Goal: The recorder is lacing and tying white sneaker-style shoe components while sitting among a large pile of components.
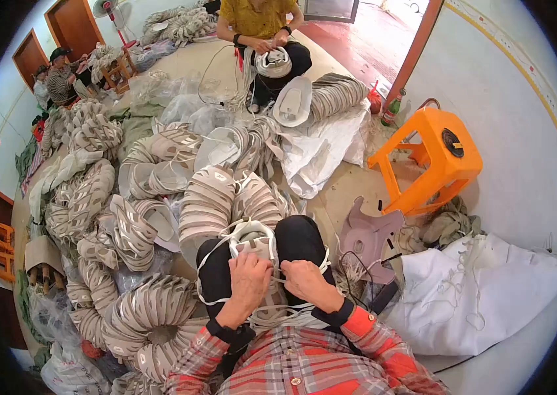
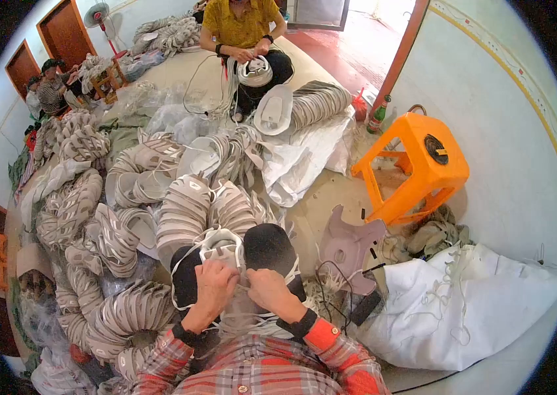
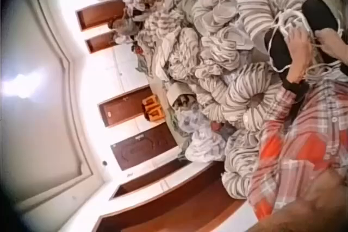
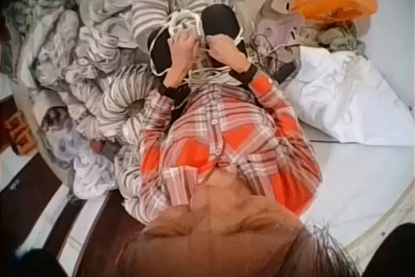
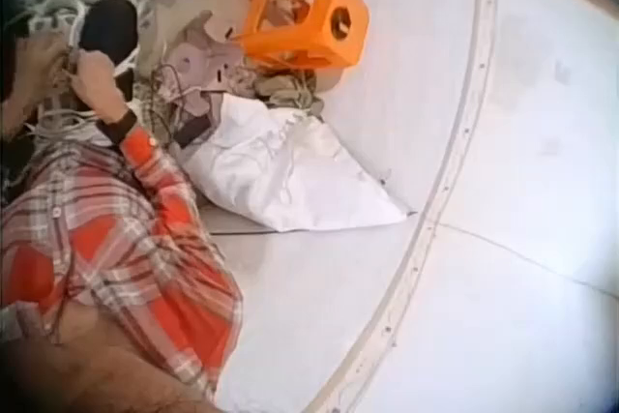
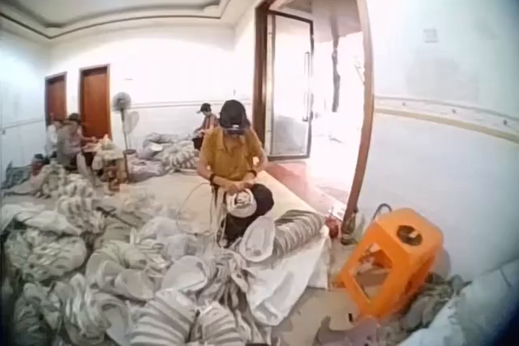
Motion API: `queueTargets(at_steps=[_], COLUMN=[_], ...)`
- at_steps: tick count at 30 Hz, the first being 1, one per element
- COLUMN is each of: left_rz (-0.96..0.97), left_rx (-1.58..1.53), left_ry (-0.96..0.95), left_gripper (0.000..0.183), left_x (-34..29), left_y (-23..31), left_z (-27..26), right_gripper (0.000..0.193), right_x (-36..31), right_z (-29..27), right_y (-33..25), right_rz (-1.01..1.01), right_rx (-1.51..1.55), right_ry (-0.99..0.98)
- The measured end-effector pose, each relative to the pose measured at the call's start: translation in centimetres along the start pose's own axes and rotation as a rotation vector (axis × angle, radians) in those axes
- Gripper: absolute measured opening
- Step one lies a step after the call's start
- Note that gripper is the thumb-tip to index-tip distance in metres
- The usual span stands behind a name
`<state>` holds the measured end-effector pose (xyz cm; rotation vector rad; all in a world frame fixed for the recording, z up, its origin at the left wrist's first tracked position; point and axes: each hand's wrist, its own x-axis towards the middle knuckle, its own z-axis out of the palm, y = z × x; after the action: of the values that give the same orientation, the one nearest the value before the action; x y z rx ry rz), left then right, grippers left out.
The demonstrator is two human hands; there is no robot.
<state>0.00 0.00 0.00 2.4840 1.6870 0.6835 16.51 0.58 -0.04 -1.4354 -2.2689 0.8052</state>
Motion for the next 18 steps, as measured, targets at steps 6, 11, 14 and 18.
queueTargets(at_steps=[6, 11, 14, 18], left_rz=[-0.107, -0.072, -0.03, 0.007], left_rx=[-0.198, -0.198, -0.216, -0.227], left_ry=[0.007, 0.017, 0.021, -0.002], left_gripper=[0.007, 0.009, 0.009, 0.011], left_x=[0.6, 0.6, 0.7, 1.0], left_y=[0.6, 0.3, 0.1, -0.2], left_z=[1.6, 1.3, 1.3, 0.9], right_gripper=[0.005, 0.006, 0.006, 0.01], right_x=[0.4, 0.8, 1.2, 1.7], right_z=[0.0, 0.2, 0.4, -0.9], right_y=[1.4, 0.8, -0.2, 0.3], right_rz=[-0.021, -0.003, -0.034, -0.054], right_rx=[0.01, -0.006, -0.035, 0.119], right_ry=[0.075, 0.076, 0.104, -0.082])
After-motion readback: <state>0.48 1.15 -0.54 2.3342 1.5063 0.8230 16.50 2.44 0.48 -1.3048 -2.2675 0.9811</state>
